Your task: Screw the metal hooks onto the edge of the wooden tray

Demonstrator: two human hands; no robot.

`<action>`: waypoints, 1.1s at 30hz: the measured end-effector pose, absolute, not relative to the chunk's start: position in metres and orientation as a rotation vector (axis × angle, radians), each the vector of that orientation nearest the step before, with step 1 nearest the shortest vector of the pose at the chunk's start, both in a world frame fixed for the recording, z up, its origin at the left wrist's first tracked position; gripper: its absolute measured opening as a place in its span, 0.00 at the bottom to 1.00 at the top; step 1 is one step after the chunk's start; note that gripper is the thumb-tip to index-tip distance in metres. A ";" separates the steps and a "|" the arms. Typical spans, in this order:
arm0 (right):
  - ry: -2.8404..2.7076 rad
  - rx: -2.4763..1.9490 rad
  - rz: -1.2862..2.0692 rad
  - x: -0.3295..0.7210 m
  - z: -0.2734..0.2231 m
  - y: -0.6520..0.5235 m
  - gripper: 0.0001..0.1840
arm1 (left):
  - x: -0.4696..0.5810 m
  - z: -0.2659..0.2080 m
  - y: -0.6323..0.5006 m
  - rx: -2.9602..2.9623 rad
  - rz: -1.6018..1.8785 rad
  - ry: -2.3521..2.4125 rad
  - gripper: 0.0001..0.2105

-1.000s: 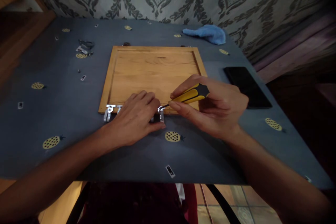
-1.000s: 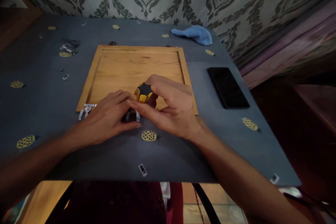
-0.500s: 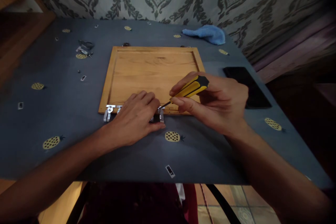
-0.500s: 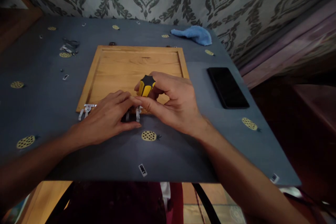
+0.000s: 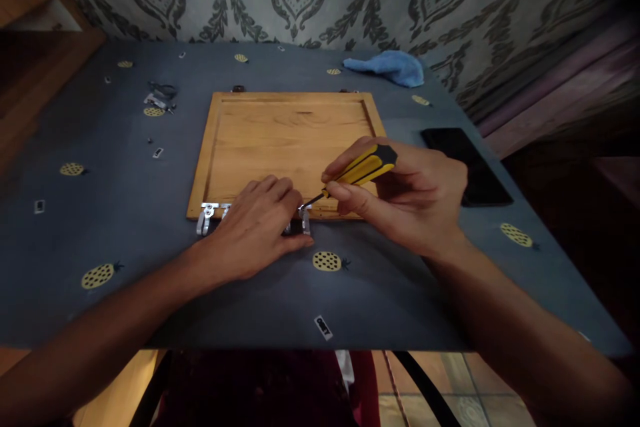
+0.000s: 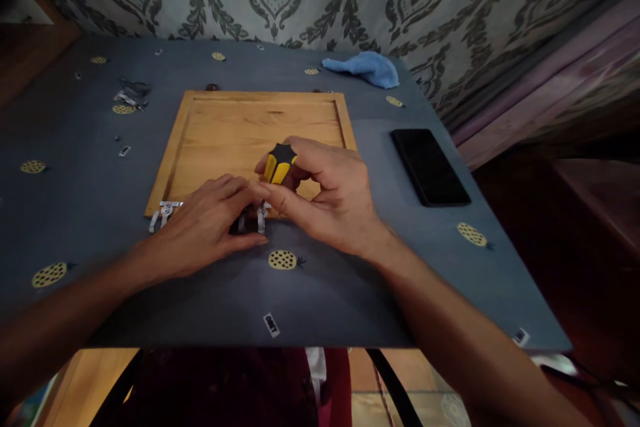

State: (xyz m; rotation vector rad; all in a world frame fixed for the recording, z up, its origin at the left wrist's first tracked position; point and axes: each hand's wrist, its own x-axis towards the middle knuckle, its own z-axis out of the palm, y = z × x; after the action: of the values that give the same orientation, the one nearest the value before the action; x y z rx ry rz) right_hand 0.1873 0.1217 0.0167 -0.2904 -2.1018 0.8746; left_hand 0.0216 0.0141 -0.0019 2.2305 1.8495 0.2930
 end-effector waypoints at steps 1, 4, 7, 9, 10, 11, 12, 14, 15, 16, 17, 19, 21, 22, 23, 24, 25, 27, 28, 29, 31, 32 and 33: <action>-2.058 -0.305 0.870 0.187 0.017 0.121 0.06 | 0.021 -0.002 0.014 2.237 0.301 1.850 0.18; -1.932 -0.346 0.843 0.187 0.019 0.119 0.04 | 0.021 -0.002 0.014 2.254 0.320 1.850 0.17; -1.919 -0.381 0.855 0.187 0.020 0.119 0.06 | 0.021 -0.003 0.014 2.256 0.330 1.848 0.17; -1.954 -0.391 0.888 0.187 0.019 0.119 0.07 | 0.021 -0.003 0.014 2.248 0.322 1.856 0.17; -1.970 -0.386 0.898 0.186 0.019 0.120 0.08 | 0.021 -0.003 0.014 2.246 0.318 1.860 0.18; -1.985 -0.380 0.902 0.186 0.018 0.120 0.08 | 0.021 -0.003 0.014 2.247 0.316 1.863 0.18; -1.992 -0.371 0.902 0.186 0.018 0.121 0.08 | 0.021 -0.004 0.014 2.250 0.319 1.865 0.18; -1.990 -0.348 0.908 0.187 0.017 0.121 0.08 | 0.021 -0.004 0.014 2.260 0.326 1.866 0.18; -1.989 -0.342 0.911 0.187 0.016 0.122 0.09 | 0.021 -0.004 0.014 2.262 0.328 1.867 0.18; -1.990 -0.338 0.913 0.187 0.016 0.122 0.09 | 0.021 -0.004 0.014 2.261 0.327 1.870 0.18; -1.993 -0.334 0.914 0.187 0.015 0.122 0.09 | 0.021 -0.004 0.014 2.258 0.325 1.872 0.18; -2.005 -0.328 0.915 0.187 0.014 0.123 0.10 | 0.021 -0.005 0.014 2.254 0.330 1.873 0.18; -2.021 -0.329 0.918 0.187 0.013 0.123 0.10 | 0.022 -0.005 0.013 2.253 0.353 1.866 0.17; -2.030 -0.329 0.916 0.186 0.013 0.123 0.11 | 0.021 -0.005 0.013 2.252 0.364 1.862 0.18; -2.040 -0.329 0.912 0.186 0.013 0.123 0.11 | 0.021 -0.006 0.013 2.251 0.374 1.860 0.18; -2.049 -0.330 0.908 0.186 0.013 0.124 0.11 | 0.021 -0.006 0.013 2.251 0.380 1.859 0.18; -2.056 -0.328 0.904 0.186 0.013 0.124 0.11 | 0.021 -0.006 0.013 2.252 0.382 1.859 0.18; -2.069 -0.321 0.906 0.186 0.013 0.124 0.11 | 0.021 -0.007 0.013 2.258 0.381 1.860 0.19; -2.076 -0.318 0.906 0.186 0.014 0.124 0.11 | 0.020 -0.007 0.013 2.260 0.381 1.860 0.19; -2.081 -0.315 0.903 0.185 0.014 0.124 0.12 | 0.020 -0.008 0.013 2.261 0.385 1.862 0.19; -2.082 -0.296 0.892 0.185 0.013 0.124 0.12 | 0.020 -0.008 0.013 2.265 0.396 1.865 0.18; -2.079 -0.287 0.886 0.185 0.013 0.124 0.11 | 0.021 -0.008 0.013 2.267 0.400 1.868 0.18; -2.076 -0.279 0.881 0.184 0.013 0.124 0.12 | 0.021 -0.007 0.013 2.268 0.397 1.870 0.17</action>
State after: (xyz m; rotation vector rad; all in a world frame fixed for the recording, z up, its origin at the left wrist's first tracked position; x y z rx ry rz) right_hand 0.1844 0.1241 0.0125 -0.2786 -2.0760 0.8812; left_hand 0.0209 0.0133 -0.0073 2.2677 1.8696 0.3966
